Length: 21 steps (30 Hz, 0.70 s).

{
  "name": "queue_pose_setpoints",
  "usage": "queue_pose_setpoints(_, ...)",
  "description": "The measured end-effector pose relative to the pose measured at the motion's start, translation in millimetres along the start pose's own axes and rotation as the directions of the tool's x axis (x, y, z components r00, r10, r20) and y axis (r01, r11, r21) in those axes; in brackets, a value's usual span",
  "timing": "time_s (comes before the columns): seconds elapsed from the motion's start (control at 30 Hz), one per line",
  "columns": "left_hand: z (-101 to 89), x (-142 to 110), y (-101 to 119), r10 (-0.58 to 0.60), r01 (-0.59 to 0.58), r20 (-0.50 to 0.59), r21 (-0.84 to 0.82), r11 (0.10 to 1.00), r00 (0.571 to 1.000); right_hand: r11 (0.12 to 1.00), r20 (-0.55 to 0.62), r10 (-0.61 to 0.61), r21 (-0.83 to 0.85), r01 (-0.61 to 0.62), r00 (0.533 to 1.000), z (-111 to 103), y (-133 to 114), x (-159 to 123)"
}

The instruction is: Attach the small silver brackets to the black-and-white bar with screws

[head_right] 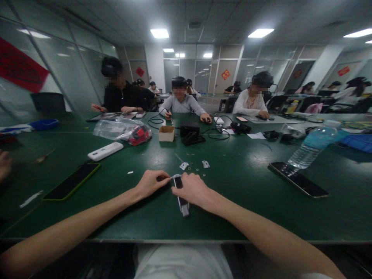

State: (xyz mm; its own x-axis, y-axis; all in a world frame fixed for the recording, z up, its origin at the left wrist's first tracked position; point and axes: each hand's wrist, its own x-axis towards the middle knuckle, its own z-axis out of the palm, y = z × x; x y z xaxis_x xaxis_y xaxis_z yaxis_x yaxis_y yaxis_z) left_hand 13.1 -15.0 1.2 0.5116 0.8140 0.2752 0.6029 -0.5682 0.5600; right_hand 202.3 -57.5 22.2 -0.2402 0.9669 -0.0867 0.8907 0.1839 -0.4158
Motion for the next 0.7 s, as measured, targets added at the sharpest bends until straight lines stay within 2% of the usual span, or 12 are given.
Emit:
queue_pose_setpoints(0.1, 0.5, 0.6, -1.2, 0.009, -0.009, 0.02, 0.014, 1.0, 1.0, 1.0, 0.023, 0.005, -0.002, -0.005, 1.0, 1.4, -1.4, -0.3)
queue_pose_setpoints(0.27, -0.4, 1.6, -1.5, 0.01, -0.011, 0.034, 0.031, 0.999, 0.999, 0.992, -0.05, -0.021, -0.128, 0.014, 0.999, -0.2, 0.7, 1.5)
queue_pose_setpoints(0.37, -1.8, 1.7, -0.5, 0.002, -0.002, 0.04, 0.001, 1.0, 0.999, 0.995, -0.05, -0.053, -0.089, 0.049, 0.997, -8.0, 10.8, 4.2)
queue_pose_setpoints(0.53, -4.0, 1.8, 2.2, -0.024, 0.027, 0.048, -0.049, 0.998, 0.999, 0.98, -0.102, -0.193, 0.023, 0.196, 0.976, -16.3, 38.6, 12.5)
queue_pose_setpoints(0.63, -4.6, 2.2, 2.6, -0.016, 0.018, 0.055, -0.03, 0.999, 0.998, 0.952, -0.093, -0.303, 0.018, 0.306, 0.948, -12.0, 48.6, 16.5)
queue_pose_setpoints(0.7, -4.2, 2.6, 2.3, -0.008, 0.009, 0.049, -0.014, 1.0, 0.999, 0.942, -0.106, -0.334, -0.005, 0.336, 0.936, -8.2, 49.9, 17.6)
